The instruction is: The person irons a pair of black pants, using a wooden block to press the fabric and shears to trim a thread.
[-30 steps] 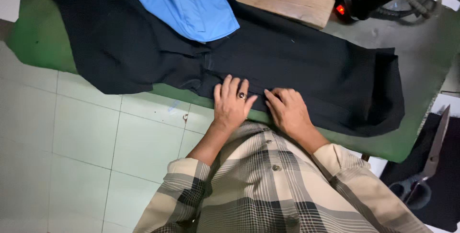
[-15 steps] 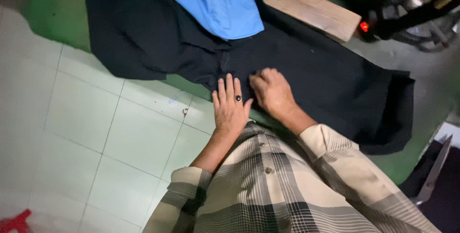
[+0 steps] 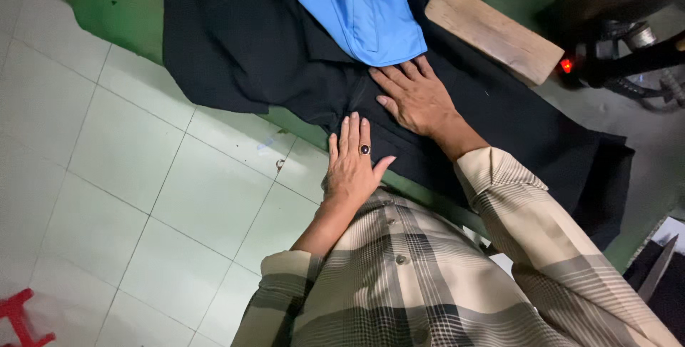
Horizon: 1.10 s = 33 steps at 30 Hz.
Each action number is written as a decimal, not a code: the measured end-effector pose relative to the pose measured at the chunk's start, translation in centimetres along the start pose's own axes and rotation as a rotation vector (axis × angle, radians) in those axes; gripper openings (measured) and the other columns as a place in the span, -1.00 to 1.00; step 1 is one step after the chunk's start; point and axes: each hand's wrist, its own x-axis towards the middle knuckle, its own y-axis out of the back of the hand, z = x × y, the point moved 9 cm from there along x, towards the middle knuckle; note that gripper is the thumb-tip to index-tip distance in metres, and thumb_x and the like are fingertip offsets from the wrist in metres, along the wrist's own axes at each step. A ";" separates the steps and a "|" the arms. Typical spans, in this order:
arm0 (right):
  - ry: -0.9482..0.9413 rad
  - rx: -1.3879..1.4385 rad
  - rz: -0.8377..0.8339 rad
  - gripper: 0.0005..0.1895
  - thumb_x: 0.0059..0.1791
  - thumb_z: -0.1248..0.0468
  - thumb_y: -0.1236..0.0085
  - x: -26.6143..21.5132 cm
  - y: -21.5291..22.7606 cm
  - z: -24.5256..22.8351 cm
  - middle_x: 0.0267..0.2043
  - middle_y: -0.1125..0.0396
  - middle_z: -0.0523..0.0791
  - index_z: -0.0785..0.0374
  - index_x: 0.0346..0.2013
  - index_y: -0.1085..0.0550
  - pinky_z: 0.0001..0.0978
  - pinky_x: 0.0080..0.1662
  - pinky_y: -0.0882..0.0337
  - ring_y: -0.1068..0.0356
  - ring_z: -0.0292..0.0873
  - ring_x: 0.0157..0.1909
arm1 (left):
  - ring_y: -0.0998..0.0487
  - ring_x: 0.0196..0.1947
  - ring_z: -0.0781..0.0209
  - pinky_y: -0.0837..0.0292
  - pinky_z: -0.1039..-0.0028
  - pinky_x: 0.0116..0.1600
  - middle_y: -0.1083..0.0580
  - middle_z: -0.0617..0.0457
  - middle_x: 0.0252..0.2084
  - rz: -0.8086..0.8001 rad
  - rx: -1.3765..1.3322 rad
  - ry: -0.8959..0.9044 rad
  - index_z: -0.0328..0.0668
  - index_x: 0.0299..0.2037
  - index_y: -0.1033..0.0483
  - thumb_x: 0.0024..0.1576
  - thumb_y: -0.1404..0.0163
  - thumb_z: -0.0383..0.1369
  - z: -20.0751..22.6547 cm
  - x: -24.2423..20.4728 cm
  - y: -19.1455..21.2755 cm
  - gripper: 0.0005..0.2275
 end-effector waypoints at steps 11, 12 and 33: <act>-0.181 0.261 0.199 -0.66 0.15 0.21 0.06 -3.9 4.3 1.1 0.24 -0.39 -0.12 0.13 0.20 -0.49 -0.04 0.28 -0.28 -0.29 0.08 0.35 | -0.05 0.50 -0.42 -0.07 -0.23 0.39 -0.15 -0.47 0.40 -0.076 0.025 -0.052 -0.42 0.31 -0.29 0.03 -0.15 -0.10 2.5 1.4 0.4 -0.30; -0.186 0.258 0.199 -0.66 0.15 0.21 0.06 -6.9 4.4 0.5 0.24 -0.39 -0.12 0.13 0.20 -0.49 -0.04 0.28 -0.28 -0.29 0.08 0.35 | -0.05 0.50 -0.42 -0.07 -0.23 0.39 -0.15 -0.47 0.40 -0.078 0.023 -0.057 -0.42 0.31 -0.29 0.03 -0.15 -0.10 2.9 1.3 -0.3 -0.30; -0.558 0.015 0.068 -0.47 0.10 0.02 -0.06 -27.3 8.2 -2.9 0.41 -0.26 -0.01 0.15 0.33 -0.40 -0.04 0.33 -0.25 -0.25 0.09 0.42 | -0.19 0.41 -0.53 -0.24 -0.35 0.25 -0.32 -0.38 0.28 -0.096 0.053 -0.368 -0.09 0.35 -0.33 0.22 0.08 -0.48 14.5 -2.9 -3.1 -0.56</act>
